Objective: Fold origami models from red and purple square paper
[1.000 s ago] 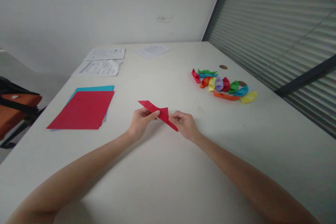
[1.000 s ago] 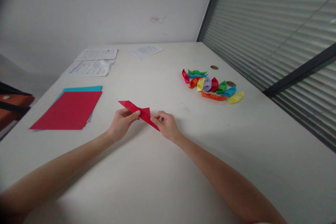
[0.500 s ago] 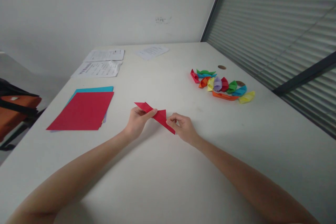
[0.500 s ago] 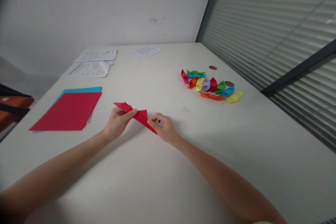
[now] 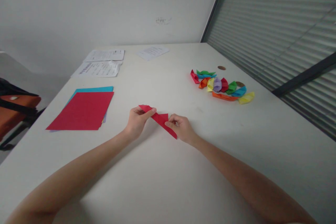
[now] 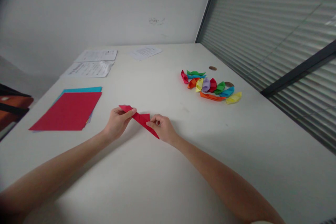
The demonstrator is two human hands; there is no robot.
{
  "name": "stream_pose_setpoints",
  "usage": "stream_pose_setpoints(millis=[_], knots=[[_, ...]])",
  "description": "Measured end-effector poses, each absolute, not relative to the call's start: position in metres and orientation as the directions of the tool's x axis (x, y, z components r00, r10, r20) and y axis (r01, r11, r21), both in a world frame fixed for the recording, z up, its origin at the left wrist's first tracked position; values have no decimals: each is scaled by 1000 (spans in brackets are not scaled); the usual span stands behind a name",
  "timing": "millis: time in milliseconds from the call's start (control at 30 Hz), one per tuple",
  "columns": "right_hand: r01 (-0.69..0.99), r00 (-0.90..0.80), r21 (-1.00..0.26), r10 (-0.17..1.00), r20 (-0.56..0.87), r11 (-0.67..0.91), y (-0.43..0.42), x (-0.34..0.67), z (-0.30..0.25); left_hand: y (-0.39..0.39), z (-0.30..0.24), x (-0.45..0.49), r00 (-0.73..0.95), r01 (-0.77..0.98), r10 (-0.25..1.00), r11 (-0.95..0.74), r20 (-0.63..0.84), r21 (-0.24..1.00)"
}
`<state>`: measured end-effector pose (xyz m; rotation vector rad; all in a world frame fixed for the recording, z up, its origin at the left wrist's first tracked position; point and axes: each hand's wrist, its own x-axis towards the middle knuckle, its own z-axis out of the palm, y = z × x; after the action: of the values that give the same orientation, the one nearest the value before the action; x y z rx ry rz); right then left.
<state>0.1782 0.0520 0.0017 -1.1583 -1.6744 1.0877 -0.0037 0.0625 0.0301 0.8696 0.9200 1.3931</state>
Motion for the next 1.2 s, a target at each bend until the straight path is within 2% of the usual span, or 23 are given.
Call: stream_pose_setpoints(millis=[200, 600, 700, 867, 1100, 1200], knots=[[263, -275, -924, 939, 204, 278, 49, 179, 7, 65, 38, -6, -21, -414, 1000, 7, -18, 910], [198, -269, -964, 956, 120, 176, 51, 181, -9, 67, 33, -8, -55, -407, 998, -20, -3, 913], [205, -245, -962, 961, 130, 183, 51, 179, -7, 65, 29, -6, -3, -432, 999, 29, -34, 901], [229, -222, -951, 962, 158, 209, 51, 176, -4, 58, 22, -4, 177, -343, 978, 167, -111, 925], [187, -215, -975, 974, 76, 117, 51, 176, -7, 58, 16, -5, 140, -339, 989, 85, -39, 937], [220, -206, -964, 973, 106, 151, 52, 176, -7, 59, 16, -4, 130, -337, 990, 87, -45, 937]])
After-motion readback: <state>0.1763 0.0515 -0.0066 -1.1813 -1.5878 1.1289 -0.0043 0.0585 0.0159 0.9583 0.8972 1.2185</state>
